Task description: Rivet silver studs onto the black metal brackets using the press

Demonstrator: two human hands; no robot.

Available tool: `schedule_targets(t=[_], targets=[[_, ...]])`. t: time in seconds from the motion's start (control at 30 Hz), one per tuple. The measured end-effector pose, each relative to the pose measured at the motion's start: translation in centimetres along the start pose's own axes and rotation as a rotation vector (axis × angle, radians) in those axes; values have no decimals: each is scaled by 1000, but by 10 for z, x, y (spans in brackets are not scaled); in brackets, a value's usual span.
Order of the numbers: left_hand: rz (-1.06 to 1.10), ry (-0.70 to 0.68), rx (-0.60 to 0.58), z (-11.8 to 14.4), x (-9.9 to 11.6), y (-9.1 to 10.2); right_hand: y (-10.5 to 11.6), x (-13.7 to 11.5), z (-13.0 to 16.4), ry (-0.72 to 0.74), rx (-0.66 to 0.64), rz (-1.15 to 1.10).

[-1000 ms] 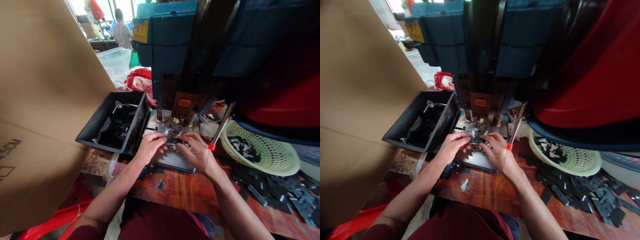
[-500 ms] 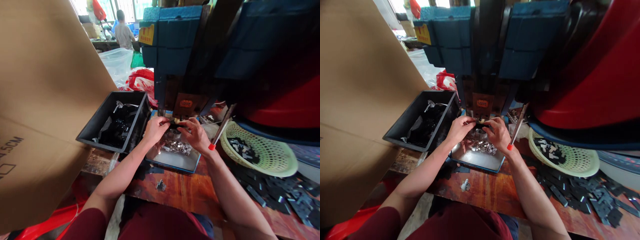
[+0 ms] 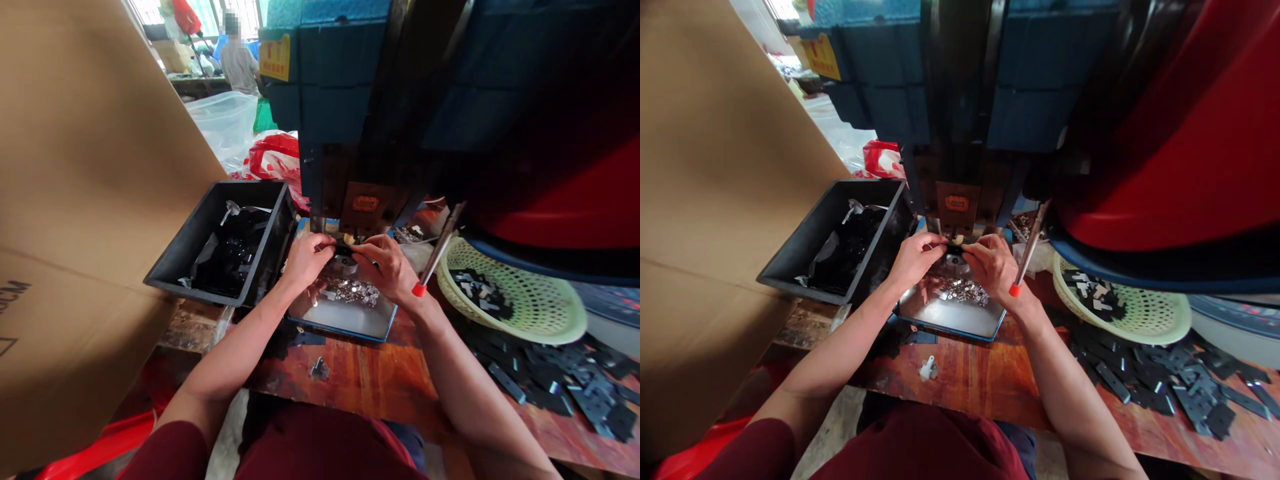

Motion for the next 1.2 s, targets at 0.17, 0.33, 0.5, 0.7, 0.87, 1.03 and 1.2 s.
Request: schedule_targets(t=[0.17,0.33,0.5,0.7,0.87,1.03,1.2], targets=[[-172,-133,-38,2,10,0,-1,-15,0,-1,-56,359],[-118,-145,14,13,10,1,-1,-17,5,-2,-5,130],[-95,-76,102,63,-3,4,10,3,43,-186,170,-67],[-556,-159,34,110,-19,1,4,-2,105,-215,126,59],[-676,-185,-16,116,-26,-7,-17,-27,125,-125,57,229],[-669,-206,-36,122,-22,-11,-27,-39,129,-130,31,303],[-663,-228,-67,121,-14,-21,-27,-38,127,-160,59,305]])
Point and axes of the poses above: each hand's wrist, its own z-axis away from the middle knuckle, its own y-axis out of the back of the hand, x = y × z, the point moved 5 cm from there along -z, towards the middle knuckle, and after that the axes turned 12 degrees about -x, right-handed, at the moved point
